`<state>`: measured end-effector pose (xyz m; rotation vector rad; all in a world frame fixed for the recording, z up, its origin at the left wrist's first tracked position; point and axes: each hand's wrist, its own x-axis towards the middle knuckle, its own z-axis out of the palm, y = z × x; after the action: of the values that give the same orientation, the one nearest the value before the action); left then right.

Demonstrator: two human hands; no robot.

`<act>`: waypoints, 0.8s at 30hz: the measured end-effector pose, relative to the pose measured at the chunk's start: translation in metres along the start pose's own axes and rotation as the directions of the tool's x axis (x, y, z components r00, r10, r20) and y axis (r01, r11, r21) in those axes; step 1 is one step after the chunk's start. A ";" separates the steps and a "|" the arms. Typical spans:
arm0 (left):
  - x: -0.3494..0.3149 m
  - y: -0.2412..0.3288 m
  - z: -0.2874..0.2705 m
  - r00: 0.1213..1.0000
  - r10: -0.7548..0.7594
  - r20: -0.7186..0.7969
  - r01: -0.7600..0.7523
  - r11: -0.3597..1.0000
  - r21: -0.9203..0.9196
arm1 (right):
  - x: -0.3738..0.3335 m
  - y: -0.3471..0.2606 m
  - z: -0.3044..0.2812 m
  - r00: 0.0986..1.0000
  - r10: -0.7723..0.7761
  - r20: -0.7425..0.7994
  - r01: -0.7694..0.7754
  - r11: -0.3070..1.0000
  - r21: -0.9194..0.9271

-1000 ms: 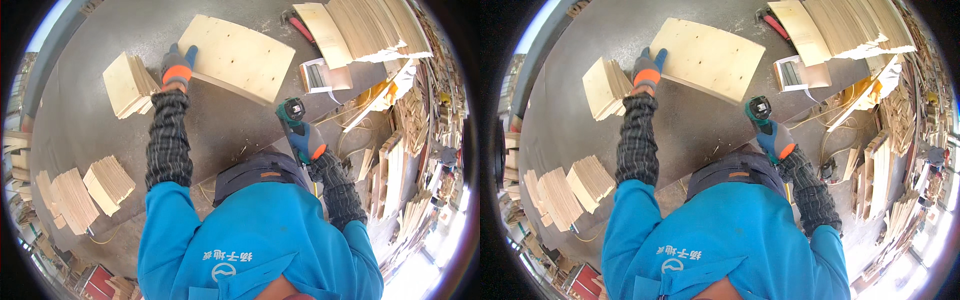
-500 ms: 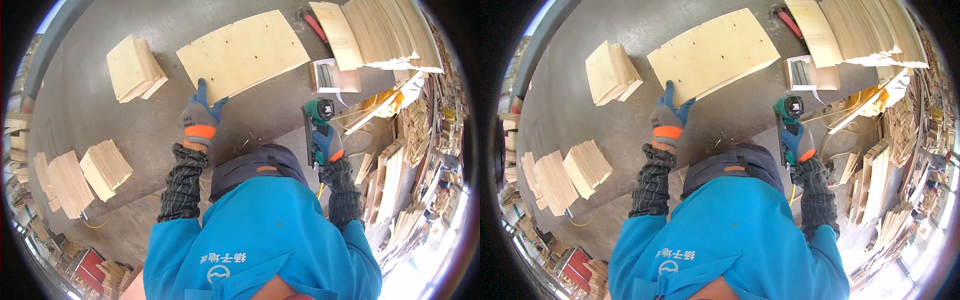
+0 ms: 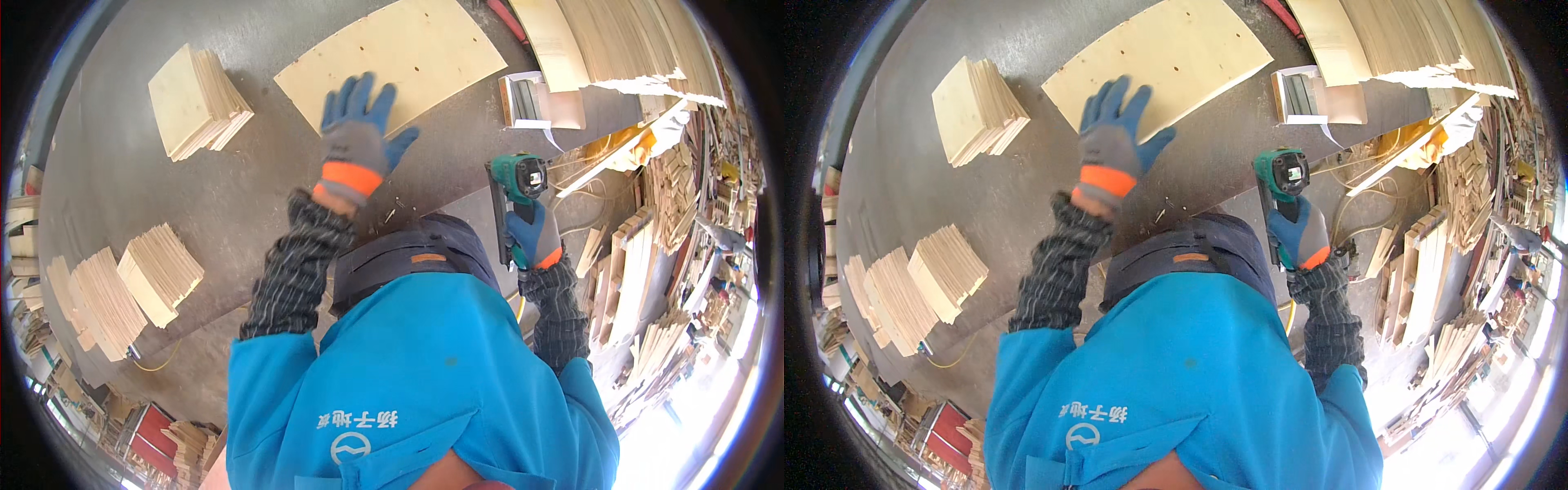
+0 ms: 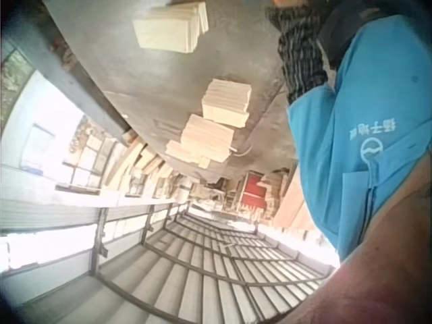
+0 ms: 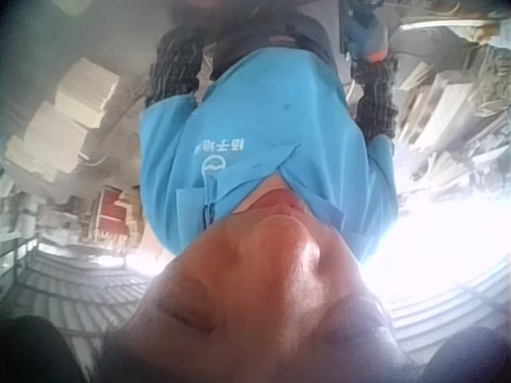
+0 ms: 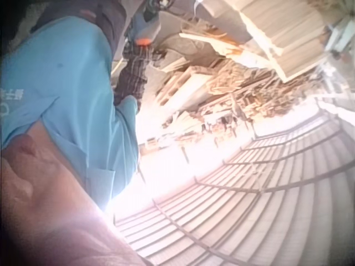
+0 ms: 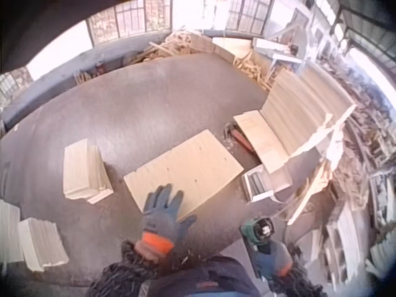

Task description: Assembling small wooden boxes or crates using a pneumatic nail gun and a hammer on a workshop table.

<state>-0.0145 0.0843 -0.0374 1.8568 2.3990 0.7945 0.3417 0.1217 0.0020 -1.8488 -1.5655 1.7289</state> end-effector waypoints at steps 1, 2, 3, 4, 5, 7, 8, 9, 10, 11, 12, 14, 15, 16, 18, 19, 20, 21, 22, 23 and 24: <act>0.007 0.002 0.017 0.997 0.076 -0.006 -0.076 0.997 0.027 | 0.001 0.002 0.002 0.999 -0.042 -0.005 0.042 0.999 -0.022; 0.013 0.002 0.027 0.988 0.153 -0.010 -0.152 0.987 0.056 | 0.003 0.001 0.003 0.996 -0.085 -0.010 0.084 0.996 -0.042; 0.018 0.001 0.031 0.988 0.154 -0.009 -0.153 0.987 0.053 | 0.004 0.002 0.002 0.996 -0.083 -0.012 0.083 0.996 -0.042; 0.021 0.001 0.034 0.985 0.173 0.004 -0.173 0.984 0.052 | 0.004 0.001 0.002 0.991 -0.127 -0.033 0.124 0.988 -0.087; 0.023 0.001 0.036 0.981 0.191 0.017 -0.192 0.980 0.051 | 0.006 -0.001 0.001 0.984 -0.172 -0.051 0.164 0.977 -0.133; 0.026 0.006 0.036 0.983 0.181 0.006 -0.181 0.982 0.050 | 0.003 -0.021 0.001 0.994 -0.109 -0.028 0.106 0.989 -0.100; 0.026 0.008 0.035 0.986 0.167 -0.006 -0.167 0.985 0.053 | 0.002 -0.028 0.000 0.999 -0.050 0.003 0.050 0.996 -0.068; 0.028 0.008 0.036 0.986 0.167 -0.007 -0.166 0.985 0.055 | 0.006 -0.031 -0.003 0.999 -0.051 0.005 0.051 0.996 -0.068; 0.028 0.008 0.037 0.986 0.164 -0.009 -0.164 0.986 0.041 | 0.010 -0.034 -0.005 0.996 -0.091 0.012 0.092 0.989 -0.118; 0.028 0.007 0.038 0.987 0.161 -0.012 -0.160 0.987 0.028 | 0.014 -0.037 -0.008 0.991 -0.131 0.023 0.133 0.977 -0.168; 0.028 0.009 0.039 0.987 0.160 -0.013 -0.159 0.987 0.029 | 0.017 -0.042 -0.009 0.991 -0.132 0.025 0.134 0.977 -0.168; 0.027 0.010 0.040 0.987 0.150 -0.050 -0.150 0.989 0.015 | 0.020 -0.055 -0.008 0.984 -0.165 0.067 0.166 0.986 -0.016; 0.026 0.010 0.041 0.988 0.148 -0.051 -0.147 0.989 0.019 | 0.022 -0.064 -0.006 0.983 -0.167 0.071 0.168 0.986 -0.016; 0.026 0.010 0.042 0.987 0.144 -0.066 -0.143 0.990 0.014 | 0.022 -0.076 -0.005 0.977 -0.180 0.111 0.180 0.984 0.012; 0.025 0.010 0.042 0.987 0.138 -0.082 -0.138 0.990 0.010 | 0.023 -0.099 -0.001 0.965 -0.178 0.194 0.163 0.982 0.094; 0.025 0.010 0.042 0.987 0.137 -0.083 -0.136 0.991 0.011 | 0.023 -0.111 0.003 0.964 -0.180 0.197 0.164 0.982 0.093; 0.026 0.010 0.042 0.987 0.135 -0.084 -0.134 0.991 0.011 | 0.023 -0.121 0.007 0.954 -0.194 0.229 0.177 0.980 0.096; 0.026 0.010 0.041 0.988 0.130 -0.086 -0.130 0.992 0.011 | 0.027 -0.128 0.009 0.943 -0.207 0.261 0.188 0.977 0.096; 0.026 0.010 0.040 0.987 0.134 -0.085 -0.135 0.991 -0.004 | 0.038 -0.125 0.009 0.924 -0.258 0.282 0.255 0.966 0.049; 0.026 0.010 0.040 0.987 0.137 -0.084 -0.139 0.990 -0.020 | 0.041 -0.129 0.011 0.923 -0.257 0.285 0.255 0.966 0.044; 0.025 0.008 0.040 0.988 0.127 -0.086 -0.129 0.991 -0.018 | 0.043 -0.134 0.016 0.926 -0.235 0.295 0.237 0.971 0.029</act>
<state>-0.0025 0.1239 -0.0617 2.0257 2.3259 0.9239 0.2453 0.2042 0.0646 -1.3786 -1.8160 1.9524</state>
